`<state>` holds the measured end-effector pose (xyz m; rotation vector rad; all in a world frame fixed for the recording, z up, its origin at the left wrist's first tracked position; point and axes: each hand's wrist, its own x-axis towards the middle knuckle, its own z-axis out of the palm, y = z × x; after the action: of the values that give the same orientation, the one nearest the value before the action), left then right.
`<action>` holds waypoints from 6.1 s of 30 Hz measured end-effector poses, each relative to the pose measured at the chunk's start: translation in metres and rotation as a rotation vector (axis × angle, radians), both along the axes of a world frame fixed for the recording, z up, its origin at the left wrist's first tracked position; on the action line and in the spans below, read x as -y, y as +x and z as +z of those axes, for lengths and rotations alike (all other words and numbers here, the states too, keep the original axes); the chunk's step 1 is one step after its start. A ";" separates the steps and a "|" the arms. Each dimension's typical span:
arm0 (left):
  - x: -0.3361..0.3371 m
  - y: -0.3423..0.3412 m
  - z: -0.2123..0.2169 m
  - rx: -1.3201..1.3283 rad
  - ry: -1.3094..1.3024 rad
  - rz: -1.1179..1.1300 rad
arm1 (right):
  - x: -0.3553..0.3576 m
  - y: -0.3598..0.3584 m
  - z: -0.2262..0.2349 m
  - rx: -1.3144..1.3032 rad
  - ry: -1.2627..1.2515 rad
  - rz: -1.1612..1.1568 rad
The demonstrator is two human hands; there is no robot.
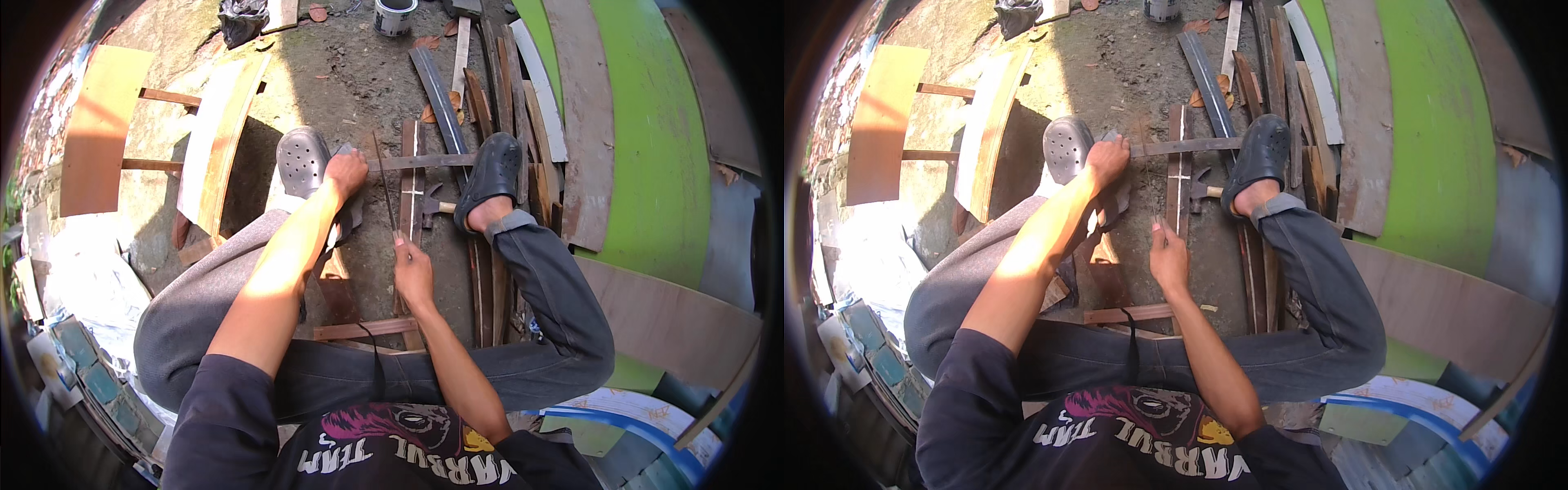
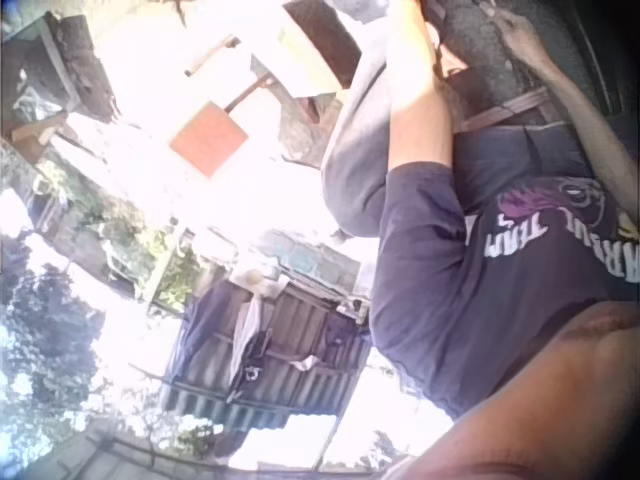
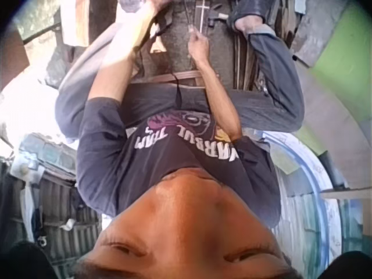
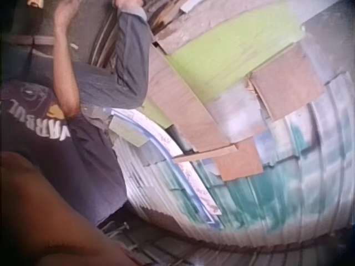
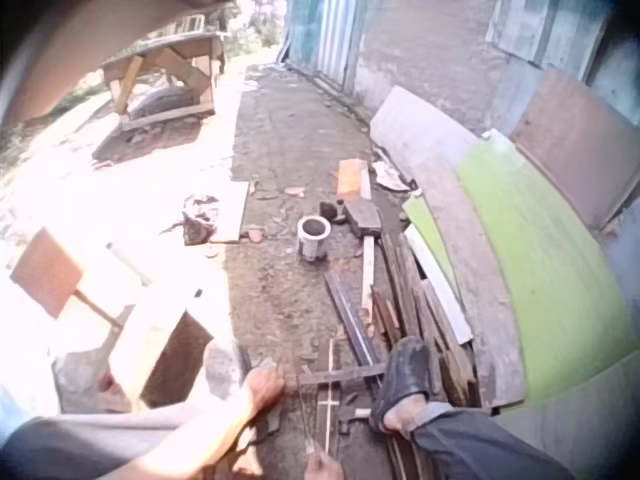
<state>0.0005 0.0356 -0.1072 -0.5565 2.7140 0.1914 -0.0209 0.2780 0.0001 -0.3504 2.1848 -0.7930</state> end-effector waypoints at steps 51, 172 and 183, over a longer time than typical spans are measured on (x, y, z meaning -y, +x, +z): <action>0.000 -0.002 -0.014 -0.008 -0.009 -0.037 | 0.054 -0.016 -0.030 -0.022 0.000 -0.072; 0.001 0.010 -0.018 -0.073 0.002 0.024 | -0.020 0.009 0.116 -0.055 -0.323 0.088; -0.002 0.002 -0.003 -0.053 0.002 -0.007 | 0.010 0.004 0.070 -0.067 -0.281 0.040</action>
<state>0.0026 0.0373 -0.1097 -0.5486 2.7668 0.2096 -0.0171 0.2683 0.0704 -0.5667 2.1218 -1.0828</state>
